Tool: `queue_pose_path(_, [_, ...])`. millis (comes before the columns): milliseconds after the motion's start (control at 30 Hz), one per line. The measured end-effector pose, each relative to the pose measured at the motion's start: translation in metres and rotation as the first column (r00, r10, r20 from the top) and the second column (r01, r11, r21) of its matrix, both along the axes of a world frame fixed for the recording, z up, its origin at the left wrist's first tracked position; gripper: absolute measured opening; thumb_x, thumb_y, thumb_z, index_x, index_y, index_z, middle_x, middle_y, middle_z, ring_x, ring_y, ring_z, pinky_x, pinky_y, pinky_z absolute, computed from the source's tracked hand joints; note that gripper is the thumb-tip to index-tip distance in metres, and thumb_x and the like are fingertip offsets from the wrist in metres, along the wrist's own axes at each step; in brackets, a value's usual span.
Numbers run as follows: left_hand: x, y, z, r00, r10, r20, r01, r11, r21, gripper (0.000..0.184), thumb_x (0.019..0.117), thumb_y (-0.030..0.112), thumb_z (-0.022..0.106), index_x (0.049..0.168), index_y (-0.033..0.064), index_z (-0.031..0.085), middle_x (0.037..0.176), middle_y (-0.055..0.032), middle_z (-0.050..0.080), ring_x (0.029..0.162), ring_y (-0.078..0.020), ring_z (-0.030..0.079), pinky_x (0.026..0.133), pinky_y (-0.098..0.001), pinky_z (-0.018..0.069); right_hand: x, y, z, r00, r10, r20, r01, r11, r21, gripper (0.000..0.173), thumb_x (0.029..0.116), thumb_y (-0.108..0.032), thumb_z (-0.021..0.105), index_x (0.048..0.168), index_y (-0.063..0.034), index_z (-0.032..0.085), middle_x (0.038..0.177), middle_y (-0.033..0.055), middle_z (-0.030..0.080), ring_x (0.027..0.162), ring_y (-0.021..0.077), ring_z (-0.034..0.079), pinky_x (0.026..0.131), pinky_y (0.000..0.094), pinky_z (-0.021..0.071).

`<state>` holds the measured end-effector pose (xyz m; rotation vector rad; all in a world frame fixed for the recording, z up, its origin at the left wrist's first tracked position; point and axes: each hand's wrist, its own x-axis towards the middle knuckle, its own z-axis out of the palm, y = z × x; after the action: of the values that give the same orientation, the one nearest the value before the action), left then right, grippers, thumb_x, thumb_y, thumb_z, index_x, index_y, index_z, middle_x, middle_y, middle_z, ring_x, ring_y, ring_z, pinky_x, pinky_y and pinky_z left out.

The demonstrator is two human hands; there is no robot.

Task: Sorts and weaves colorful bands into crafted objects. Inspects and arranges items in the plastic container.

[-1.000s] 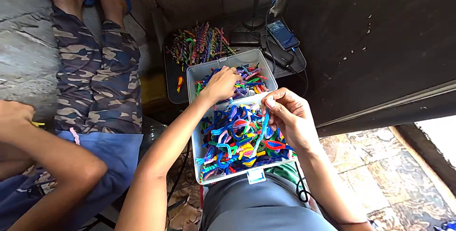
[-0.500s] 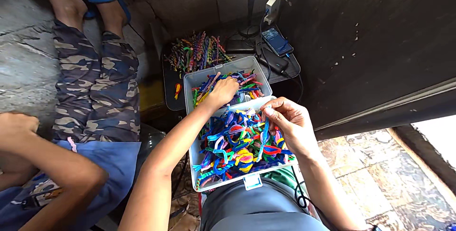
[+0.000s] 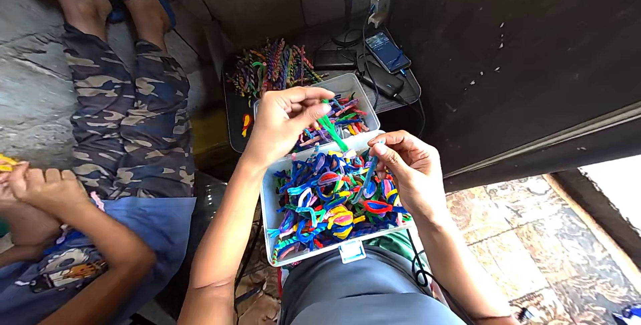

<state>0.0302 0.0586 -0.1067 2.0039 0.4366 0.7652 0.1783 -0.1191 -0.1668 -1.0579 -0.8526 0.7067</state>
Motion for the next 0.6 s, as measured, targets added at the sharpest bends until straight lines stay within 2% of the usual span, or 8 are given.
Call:
queue_pose_path(100, [-0.007, -0.031, 0.01, 0.987, -0.16, 0.021, 0.159, 0.985, 0.061, 0.02, 0.0927, 0.001, 0.067, 0.112, -0.0037, 0.07, 0.087, 0.0017, 0.068, 0.073, 0.0002, 0.064, 0.068, -0.0154, 0.0566, -0.004, -0.005, 0.006, 0.999, 0.042, -0.016, -0.041, 0.999, 0.022, 0.015, 0.0978, -0.005, 0.063, 0.102, -0.013, 0.075, 0.086, -0.0085, 0.071, 0.064, -0.0025, 0.062, 0.058, 0.0136, 0.0545])
queue_pose_path(233, [-0.005, -0.053, 0.014, 0.971, -0.24, 0.024, 0.233, 0.959, 0.159, 0.027, 0.09, 0.005, 0.073, 0.115, -0.0058, 0.07, 0.086, -0.0002, 0.069, 0.074, -0.0005, 0.064, 0.07, -0.0151, 0.0562, -0.008, -0.012, 0.014, 0.982, 0.154, -0.112, -0.143, 0.985, 0.099, 0.017, 0.0923, -0.005, 0.072, 0.108, -0.0119, 0.076, 0.083, -0.0061, 0.072, 0.062, -0.0018, 0.064, 0.057, 0.0133, 0.055])
queue_pose_path(300, [-0.003, -0.061, 0.014, 0.97, -0.24, 0.047, 0.237, 0.969, 0.068, 0.03, 0.0878, 0.001, 0.074, 0.117, -0.0053, 0.069, 0.087, 0.0008, 0.071, 0.076, -0.0014, 0.066, 0.072, -0.0159, 0.0575, -0.009, -0.014, 0.015, 0.98, 0.165, -0.113, -0.149, 0.979, 0.139, 0.023, 0.0924, -0.007, 0.073, 0.115, -0.0121, 0.075, 0.086, -0.0064, 0.073, 0.064, -0.0018, 0.064, 0.057, 0.0131, 0.0552])
queue_pose_path(367, [-0.001, -0.068, 0.015, 0.968, -0.231, 0.101, 0.242, 0.964, -0.112, 0.036, 0.0853, -0.006, 0.073, 0.121, -0.0054, 0.066, 0.09, 0.0008, 0.072, 0.079, -0.003, 0.068, 0.074, -0.0176, 0.0591, -0.009, -0.015, 0.016, 0.983, 0.158, -0.09, -0.14, 0.974, 0.18, 0.025, 0.093, -0.007, 0.073, 0.118, -0.0121, 0.075, 0.091, -0.006, 0.074, 0.066, -0.0016, 0.065, 0.058, 0.0135, 0.0557])
queue_pose_path(467, [0.003, -0.074, 0.011, 0.952, -0.238, 0.19, 0.289, 0.905, -0.311, 0.04, 0.0856, -0.012, 0.069, 0.125, -0.0065, 0.062, 0.091, -0.0007, 0.073, 0.08, -0.0053, 0.071, 0.076, -0.0199, 0.0608, -0.01, -0.016, 0.016, 0.992, 0.128, -0.016, -0.12, 0.965, 0.234, 0.019, 0.0946, -0.009, 0.071, 0.112, -0.0127, 0.078, 0.098, -0.0064, 0.071, 0.07, -0.0023, 0.065, 0.06, 0.0133, 0.0572])
queue_pose_path(533, [0.003, -0.076, 0.009, 0.956, -0.214, 0.199, 0.266, 0.918, -0.294, 0.039, 0.086, -0.013, 0.068, 0.124, -0.0067, 0.062, 0.091, -0.0003, 0.072, 0.079, -0.0051, 0.07, 0.075, -0.0199, 0.0609, -0.011, -0.015, 0.015, 0.996, 0.087, 0.006, -0.086, 0.963, 0.257, 0.015, 0.0957, -0.01, 0.071, 0.109, -0.0131, 0.079, 0.099, -0.0063, 0.071, 0.071, -0.0017, 0.065, 0.061, 0.014, 0.0579])
queue_pose_path(600, [-0.003, -0.079, 0.007, 0.968, -0.147, 0.203, 0.186, 0.965, -0.185, 0.032, 0.0876, -0.01, 0.067, 0.119, -0.006, 0.065, 0.092, 0.0002, 0.072, 0.079, -0.005, 0.07, 0.074, -0.0205, 0.0611, -0.009, -0.015, 0.014, 0.999, 0.039, -0.017, -0.034, 0.965, 0.261, 0.014, 0.0966, -0.011, 0.07, 0.106, -0.0147, 0.079, 0.1, -0.0071, 0.072, 0.071, -0.0015, 0.066, 0.062, 0.0146, 0.0582])
